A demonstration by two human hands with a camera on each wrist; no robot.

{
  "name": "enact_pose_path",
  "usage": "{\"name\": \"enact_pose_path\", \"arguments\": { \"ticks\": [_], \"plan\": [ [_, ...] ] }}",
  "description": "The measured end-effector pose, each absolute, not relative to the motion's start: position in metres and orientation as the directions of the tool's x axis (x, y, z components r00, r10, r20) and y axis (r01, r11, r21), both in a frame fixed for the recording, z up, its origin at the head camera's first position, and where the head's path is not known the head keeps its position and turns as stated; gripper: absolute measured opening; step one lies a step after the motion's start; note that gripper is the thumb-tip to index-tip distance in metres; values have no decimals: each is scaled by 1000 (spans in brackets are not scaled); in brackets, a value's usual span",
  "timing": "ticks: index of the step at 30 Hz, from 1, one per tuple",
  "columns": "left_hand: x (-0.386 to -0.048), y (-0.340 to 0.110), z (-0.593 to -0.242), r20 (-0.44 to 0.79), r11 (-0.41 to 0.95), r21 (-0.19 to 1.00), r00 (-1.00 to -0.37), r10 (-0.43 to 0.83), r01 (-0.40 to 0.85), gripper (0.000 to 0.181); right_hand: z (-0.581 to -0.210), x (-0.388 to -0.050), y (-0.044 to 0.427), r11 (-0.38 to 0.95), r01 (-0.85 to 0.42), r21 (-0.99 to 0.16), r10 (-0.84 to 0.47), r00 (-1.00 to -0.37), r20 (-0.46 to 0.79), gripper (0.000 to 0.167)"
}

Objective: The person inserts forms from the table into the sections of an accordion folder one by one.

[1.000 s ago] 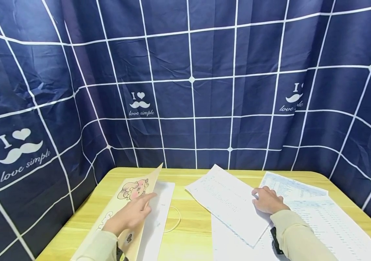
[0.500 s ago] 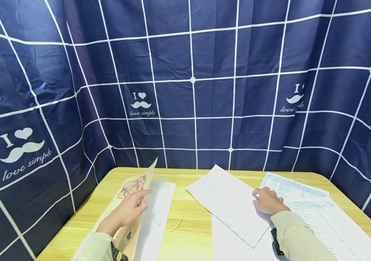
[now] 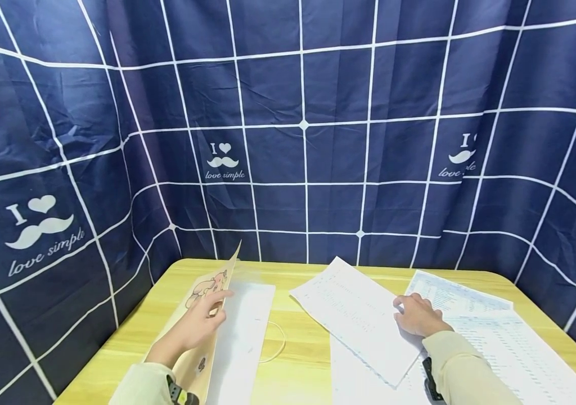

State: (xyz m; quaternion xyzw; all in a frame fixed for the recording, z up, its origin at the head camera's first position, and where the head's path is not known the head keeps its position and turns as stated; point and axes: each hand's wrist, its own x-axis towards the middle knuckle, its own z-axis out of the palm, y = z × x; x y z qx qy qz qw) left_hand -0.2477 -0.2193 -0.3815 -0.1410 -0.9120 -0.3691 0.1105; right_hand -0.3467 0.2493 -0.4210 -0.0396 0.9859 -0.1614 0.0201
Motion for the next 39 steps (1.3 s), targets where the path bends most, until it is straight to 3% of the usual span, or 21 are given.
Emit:
{"name": "enact_pose_path", "arguments": {
  "ticks": [20, 39],
  "plan": [
    [-247, -222, -376, 317, 564, 748, -935, 159, 350, 40, -420, -345, 248, 946, -62, -318, -76, -997, -31, 35],
    [-246, -226, -377, 461, 456, 737, -865, 199, 498, 38, -424, -350, 250, 951, -58, -304, -69, -997, -28, 35]
  ]
}}
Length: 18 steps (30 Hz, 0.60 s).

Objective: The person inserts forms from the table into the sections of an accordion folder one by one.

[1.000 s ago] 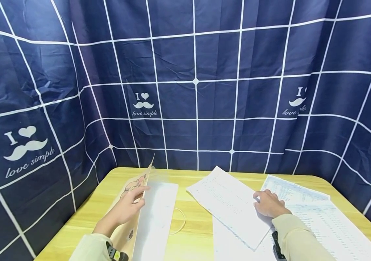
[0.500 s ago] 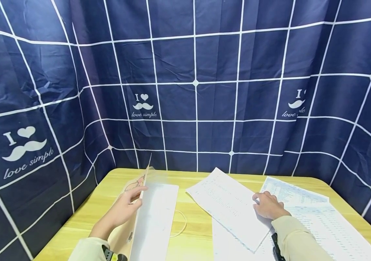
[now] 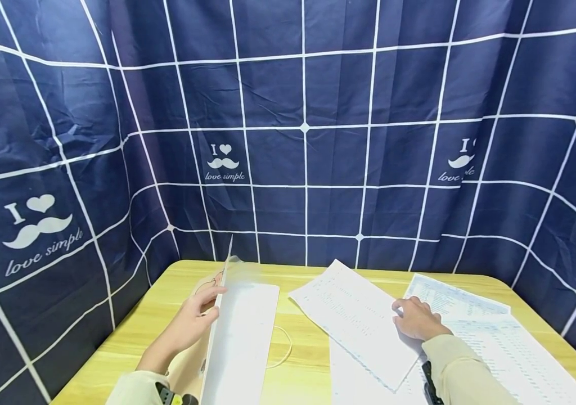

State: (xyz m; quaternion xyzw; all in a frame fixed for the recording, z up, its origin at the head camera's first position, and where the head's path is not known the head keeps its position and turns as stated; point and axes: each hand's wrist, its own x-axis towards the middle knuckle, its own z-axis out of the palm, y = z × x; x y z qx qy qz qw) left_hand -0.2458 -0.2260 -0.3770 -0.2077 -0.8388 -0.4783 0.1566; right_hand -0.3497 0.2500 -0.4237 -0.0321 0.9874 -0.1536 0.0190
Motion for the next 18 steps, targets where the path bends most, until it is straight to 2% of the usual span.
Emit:
{"name": "enact_pose_path", "arguments": {
  "ticks": [18],
  "plan": [
    [-245, -224, -379, 460, 403, 785, -878, 129, 471, 38, -424, -351, 249, 953, -52, -300, -61, -998, -19, 33]
  ]
}}
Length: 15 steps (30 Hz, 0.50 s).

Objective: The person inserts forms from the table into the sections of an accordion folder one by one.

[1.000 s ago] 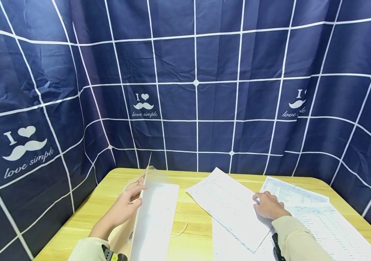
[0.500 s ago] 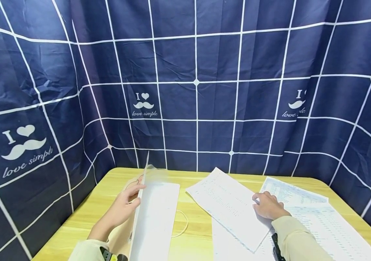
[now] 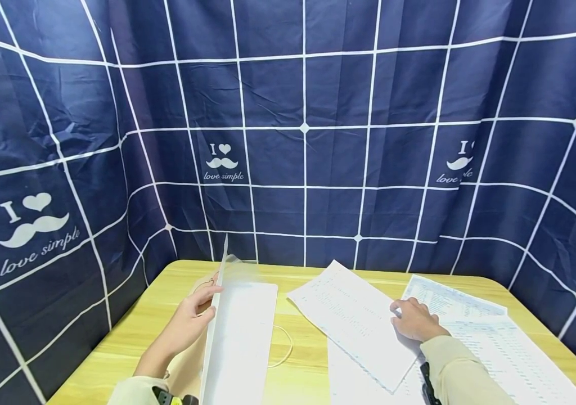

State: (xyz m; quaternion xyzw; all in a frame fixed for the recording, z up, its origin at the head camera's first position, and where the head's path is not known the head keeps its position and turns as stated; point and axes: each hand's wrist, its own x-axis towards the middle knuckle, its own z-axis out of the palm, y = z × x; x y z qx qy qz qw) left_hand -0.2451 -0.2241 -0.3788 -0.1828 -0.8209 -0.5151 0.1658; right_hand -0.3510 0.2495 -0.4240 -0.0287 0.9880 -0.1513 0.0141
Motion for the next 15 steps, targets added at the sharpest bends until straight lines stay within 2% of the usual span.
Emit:
{"name": "enact_pose_path", "arguments": {
  "ticks": [15],
  "plan": [
    [-243, -226, -385, 470, 371, 800, -877, 101, 472, 36, -423, -352, 249, 952, -72, -298, -76, -997, -2, 33]
  ]
}}
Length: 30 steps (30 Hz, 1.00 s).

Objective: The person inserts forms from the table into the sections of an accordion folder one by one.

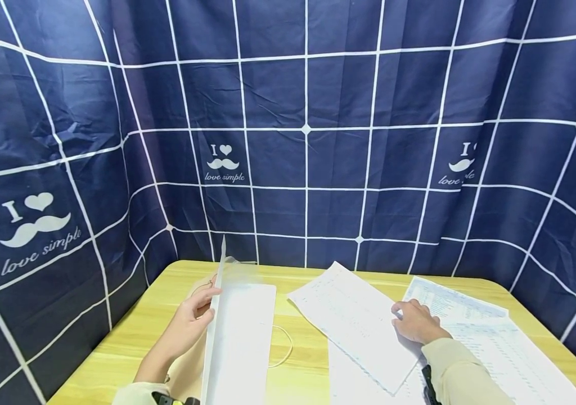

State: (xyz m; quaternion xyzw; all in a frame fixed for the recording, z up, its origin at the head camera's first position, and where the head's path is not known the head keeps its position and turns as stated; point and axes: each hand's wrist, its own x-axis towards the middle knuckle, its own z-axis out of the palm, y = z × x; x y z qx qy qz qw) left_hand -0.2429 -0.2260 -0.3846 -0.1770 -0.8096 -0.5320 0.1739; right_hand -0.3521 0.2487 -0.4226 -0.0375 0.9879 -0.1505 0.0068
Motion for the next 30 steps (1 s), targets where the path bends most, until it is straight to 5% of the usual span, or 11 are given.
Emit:
{"name": "enact_pose_path", "arguments": {
  "ticks": [15, 30],
  "plan": [
    [-245, -224, -390, 531, 380, 765, -843, 87, 520, 35, -422, -352, 250, 953, -87, -290, -84, -996, 21, 33],
    [-246, -223, -395, 470, 350, 813, -879, 75, 465, 36, -420, -346, 248, 954, -94, -284, -86, -995, 40, 35]
  ]
}}
